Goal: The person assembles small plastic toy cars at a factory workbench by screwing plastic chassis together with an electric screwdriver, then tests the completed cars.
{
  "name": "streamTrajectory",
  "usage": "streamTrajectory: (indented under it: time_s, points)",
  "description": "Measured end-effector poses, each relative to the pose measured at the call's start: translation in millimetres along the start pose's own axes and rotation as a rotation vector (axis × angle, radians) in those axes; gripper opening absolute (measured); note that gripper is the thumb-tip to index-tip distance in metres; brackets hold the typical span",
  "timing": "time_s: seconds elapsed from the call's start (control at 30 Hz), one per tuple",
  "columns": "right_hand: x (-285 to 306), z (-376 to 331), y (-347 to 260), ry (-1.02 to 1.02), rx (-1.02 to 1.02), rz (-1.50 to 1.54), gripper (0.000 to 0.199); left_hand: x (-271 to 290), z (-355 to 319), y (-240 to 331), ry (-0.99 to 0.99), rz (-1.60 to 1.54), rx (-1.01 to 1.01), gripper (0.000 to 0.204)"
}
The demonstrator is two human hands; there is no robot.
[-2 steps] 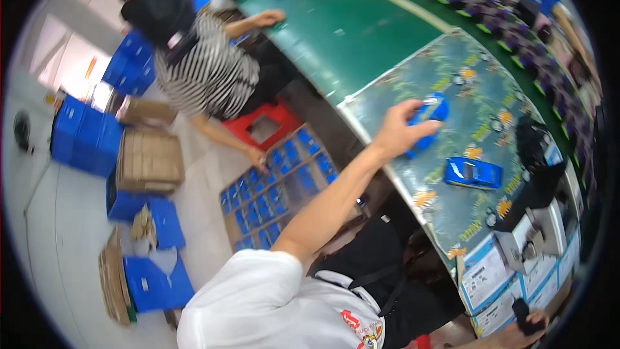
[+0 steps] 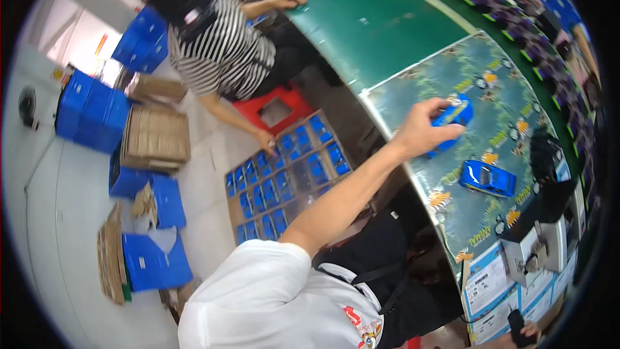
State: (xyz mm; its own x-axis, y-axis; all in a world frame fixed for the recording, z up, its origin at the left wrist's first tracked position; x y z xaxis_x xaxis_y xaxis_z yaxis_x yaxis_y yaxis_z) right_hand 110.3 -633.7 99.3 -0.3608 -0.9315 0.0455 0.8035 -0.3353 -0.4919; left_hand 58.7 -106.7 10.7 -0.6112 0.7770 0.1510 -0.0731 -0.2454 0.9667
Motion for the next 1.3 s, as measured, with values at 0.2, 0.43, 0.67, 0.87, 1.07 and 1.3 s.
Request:
streamTrajectory:
  time_s: [0.2,0.43,0.67,0.87,1.07,1.3]
  points:
    - [-22.0,8.4,-1.4,-0.021,-0.227,0.402,0.018,12.6,-18.9,11.1,0.075,-0.011,-0.022,0.038]
    - [-24.2,11.9,-4.6,0.016,-0.245,0.426,0.030,17.4,-19.9,8.6,0.182,-0.088,-0.061,0.035]
    - [-31.4,11.9,-2.9,0.064,-0.398,0.473,0.034,17.0,-24.2,12.0,0.150,-0.019,-0.169,0.037]
    - [-41.5,15.3,-32.2,-0.052,-0.121,0.028,0.032,10.1,-33.0,21.7,0.140,0.132,-0.224,0.050]
    - [-29.3,11.9,-14.8,0.156,-0.407,0.537,0.032,14.3,-25.3,7.3,0.175,-0.017,-0.184,0.055]
    - [-24.9,13.1,-24.4,0.177,-0.364,0.538,0.032,15.4,-25.8,16.8,0.019,-0.225,-0.087,0.037]
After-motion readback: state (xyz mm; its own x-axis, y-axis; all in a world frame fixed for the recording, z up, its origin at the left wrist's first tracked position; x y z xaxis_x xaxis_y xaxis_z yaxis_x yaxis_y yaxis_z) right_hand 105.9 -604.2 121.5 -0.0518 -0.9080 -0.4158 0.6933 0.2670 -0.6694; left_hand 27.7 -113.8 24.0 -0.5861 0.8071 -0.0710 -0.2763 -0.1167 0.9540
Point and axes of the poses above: each hand's wrist, its own z-axis towards the middle knuckle, its own x-axis out of the back of the hand, y = z × x, the point moved 5 cm from there along z, towards the middle knuckle, and after that the axes turned 12 degrees about z, right-handed, at the moved point
